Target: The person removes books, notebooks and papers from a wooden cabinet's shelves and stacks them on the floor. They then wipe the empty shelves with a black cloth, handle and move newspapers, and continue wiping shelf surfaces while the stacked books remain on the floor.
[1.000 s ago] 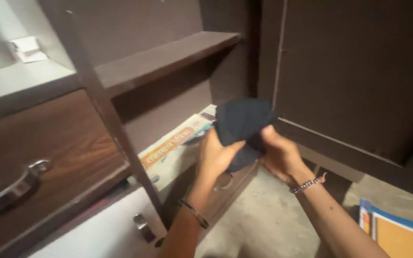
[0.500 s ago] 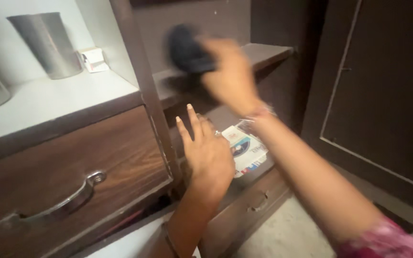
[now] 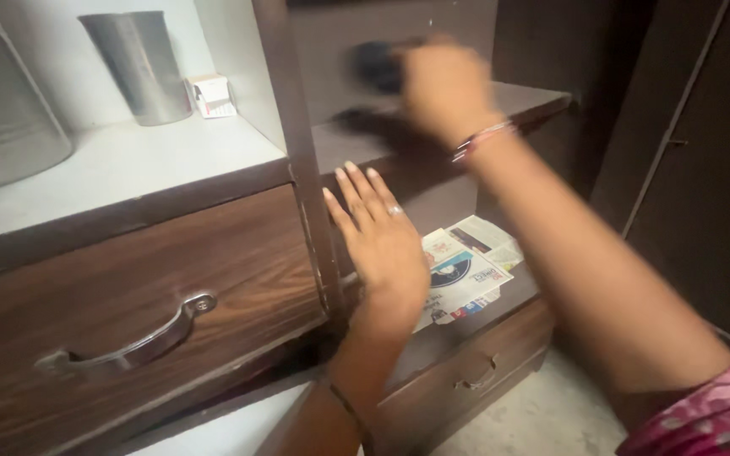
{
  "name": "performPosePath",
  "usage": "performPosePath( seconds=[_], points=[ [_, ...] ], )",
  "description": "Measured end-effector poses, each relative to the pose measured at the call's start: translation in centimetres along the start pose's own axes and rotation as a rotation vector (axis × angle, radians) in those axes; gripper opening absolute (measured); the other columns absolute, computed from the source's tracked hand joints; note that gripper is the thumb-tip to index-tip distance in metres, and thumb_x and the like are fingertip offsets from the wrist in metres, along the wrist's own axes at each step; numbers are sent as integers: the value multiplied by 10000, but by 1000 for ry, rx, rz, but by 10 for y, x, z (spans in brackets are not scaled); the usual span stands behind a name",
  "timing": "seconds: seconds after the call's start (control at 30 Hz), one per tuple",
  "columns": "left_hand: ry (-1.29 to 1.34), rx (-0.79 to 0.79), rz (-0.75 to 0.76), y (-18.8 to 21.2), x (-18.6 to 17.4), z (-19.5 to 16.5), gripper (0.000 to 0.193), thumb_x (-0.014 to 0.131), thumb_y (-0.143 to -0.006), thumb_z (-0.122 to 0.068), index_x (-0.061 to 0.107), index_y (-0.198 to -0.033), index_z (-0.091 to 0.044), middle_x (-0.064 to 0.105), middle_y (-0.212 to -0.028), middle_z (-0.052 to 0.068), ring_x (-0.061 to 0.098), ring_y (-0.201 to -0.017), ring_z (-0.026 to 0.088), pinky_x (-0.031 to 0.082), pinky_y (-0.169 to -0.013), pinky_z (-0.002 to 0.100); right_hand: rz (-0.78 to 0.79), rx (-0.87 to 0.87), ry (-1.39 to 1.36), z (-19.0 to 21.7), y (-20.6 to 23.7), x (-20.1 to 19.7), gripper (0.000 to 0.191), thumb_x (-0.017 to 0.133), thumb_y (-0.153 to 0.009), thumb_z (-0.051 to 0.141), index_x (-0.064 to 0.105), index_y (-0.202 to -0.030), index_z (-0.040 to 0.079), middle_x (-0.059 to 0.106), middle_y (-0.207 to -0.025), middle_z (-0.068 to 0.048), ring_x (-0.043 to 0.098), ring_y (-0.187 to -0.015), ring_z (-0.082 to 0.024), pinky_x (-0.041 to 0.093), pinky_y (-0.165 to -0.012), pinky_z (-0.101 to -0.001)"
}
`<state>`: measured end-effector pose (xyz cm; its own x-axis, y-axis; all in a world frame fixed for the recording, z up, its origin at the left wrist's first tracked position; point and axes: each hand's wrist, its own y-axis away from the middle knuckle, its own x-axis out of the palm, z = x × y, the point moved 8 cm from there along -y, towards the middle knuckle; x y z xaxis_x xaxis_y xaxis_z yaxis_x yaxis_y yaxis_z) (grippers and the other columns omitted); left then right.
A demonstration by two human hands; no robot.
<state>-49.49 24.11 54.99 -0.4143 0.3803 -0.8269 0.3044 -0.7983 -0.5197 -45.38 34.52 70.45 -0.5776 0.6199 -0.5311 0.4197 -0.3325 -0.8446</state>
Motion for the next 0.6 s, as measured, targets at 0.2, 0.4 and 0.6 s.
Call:
performPosePath(
  seconds=[0.2,0.4,0.6],
  points=[
    [-1,24,180,-14,18,-5,781,484,-958,-445,252,-1593,-55,204,-1645,229,104,-1518,461,-81,-1180,727,400,-270,-183,120,-4,78,342,613,-929,265,695,-1227,121,620,-1314,-153,564,-1233,-366,501,-970,-472],
    [-44,-158,-210,-12,-22,3,852,583,-883,-351,255,-1557,54,258,-1589,347,150,-1519,471,6,-1177,655,462,-23,100,13,-25,101,258,597,-976,198,782,-1109,77,722,-1173,-232,701,-1065,-421,567,-888,-508],
    [120,-138,-257,-33,-27,-8,827,543,-886,-348,295,-1512,132,282,-1572,374,162,-1501,478,27,-1178,638,286,157,163,-75,-17,48,356,770,-876,363,789,-1055,56,734,-1069,-222,702,-1017,-404,575,-845,-490]
  ],
)
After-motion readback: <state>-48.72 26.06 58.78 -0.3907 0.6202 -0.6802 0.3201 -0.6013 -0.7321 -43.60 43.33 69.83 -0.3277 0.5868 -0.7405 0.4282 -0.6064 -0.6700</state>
